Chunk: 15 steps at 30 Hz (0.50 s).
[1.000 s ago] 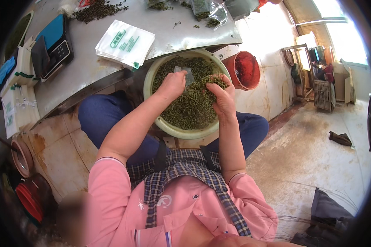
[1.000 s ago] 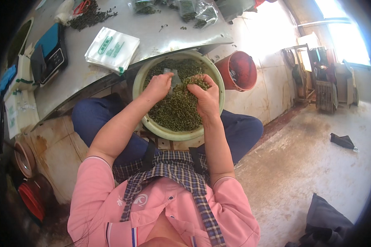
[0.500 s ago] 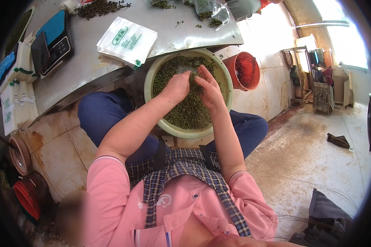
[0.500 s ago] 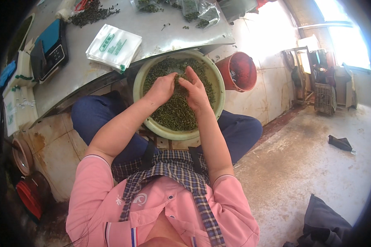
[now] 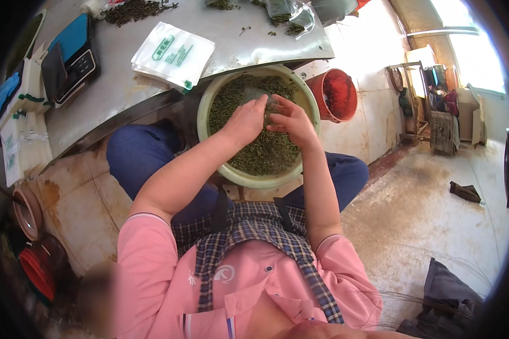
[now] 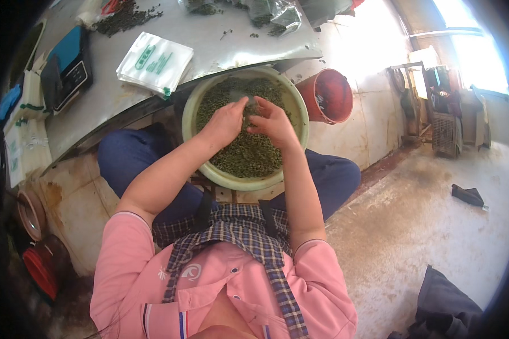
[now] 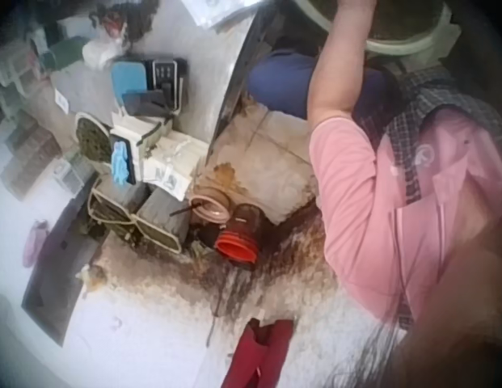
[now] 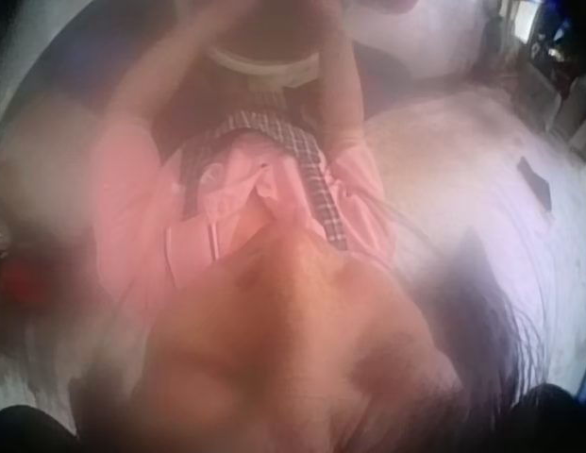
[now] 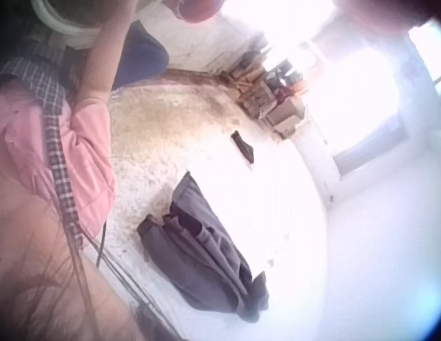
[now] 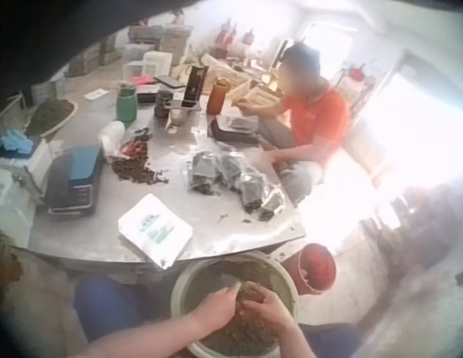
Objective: The person scoops dried green vegetables from a large bowl into small plastic bags using their hands. They repeatedly fill each bag and place it on the table. A coworker is visible in the background performing a similar task.
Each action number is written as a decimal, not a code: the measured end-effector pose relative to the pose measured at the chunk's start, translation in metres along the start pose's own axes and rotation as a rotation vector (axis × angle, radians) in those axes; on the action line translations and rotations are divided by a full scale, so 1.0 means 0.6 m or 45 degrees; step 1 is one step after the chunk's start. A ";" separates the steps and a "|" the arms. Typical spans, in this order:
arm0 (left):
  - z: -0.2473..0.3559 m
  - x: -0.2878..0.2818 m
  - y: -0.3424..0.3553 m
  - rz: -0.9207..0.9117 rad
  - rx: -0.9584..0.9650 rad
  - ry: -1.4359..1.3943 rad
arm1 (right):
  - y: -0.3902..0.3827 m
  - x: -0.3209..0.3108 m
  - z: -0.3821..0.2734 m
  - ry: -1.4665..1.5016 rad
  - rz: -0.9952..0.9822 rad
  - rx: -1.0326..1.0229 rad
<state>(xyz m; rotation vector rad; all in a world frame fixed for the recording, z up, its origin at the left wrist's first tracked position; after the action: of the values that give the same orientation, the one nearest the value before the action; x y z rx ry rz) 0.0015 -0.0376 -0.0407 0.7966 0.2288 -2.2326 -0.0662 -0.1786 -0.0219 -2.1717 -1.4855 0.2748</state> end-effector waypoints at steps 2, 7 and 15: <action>0.029 0.010 -0.005 -0.113 0.096 -0.003 | 0.026 -0.027 0.028 -0.809 0.210 -0.214; 0.034 -0.030 0.010 -0.172 0.118 -0.214 | 0.038 -0.042 0.029 -0.464 0.234 -0.122; -0.048 -0.012 0.023 -0.014 -0.088 -0.100 | -0.006 -0.027 -0.015 0.339 0.058 0.015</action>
<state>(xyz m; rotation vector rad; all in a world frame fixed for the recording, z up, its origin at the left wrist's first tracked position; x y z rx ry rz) 0.0289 -0.0323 -0.0579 0.6703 0.2715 -2.2484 -0.0715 -0.1952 -0.0141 -2.1385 -1.2847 0.0079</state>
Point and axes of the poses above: each hand's wrist, its own y-axis towards the middle knuckle, its own x-axis out of the palm, z = x × y, the point moved 3 cm from there along y, towards the middle knuckle, and after that the axes turned 4 degrees about y, right-handed, at the moved point
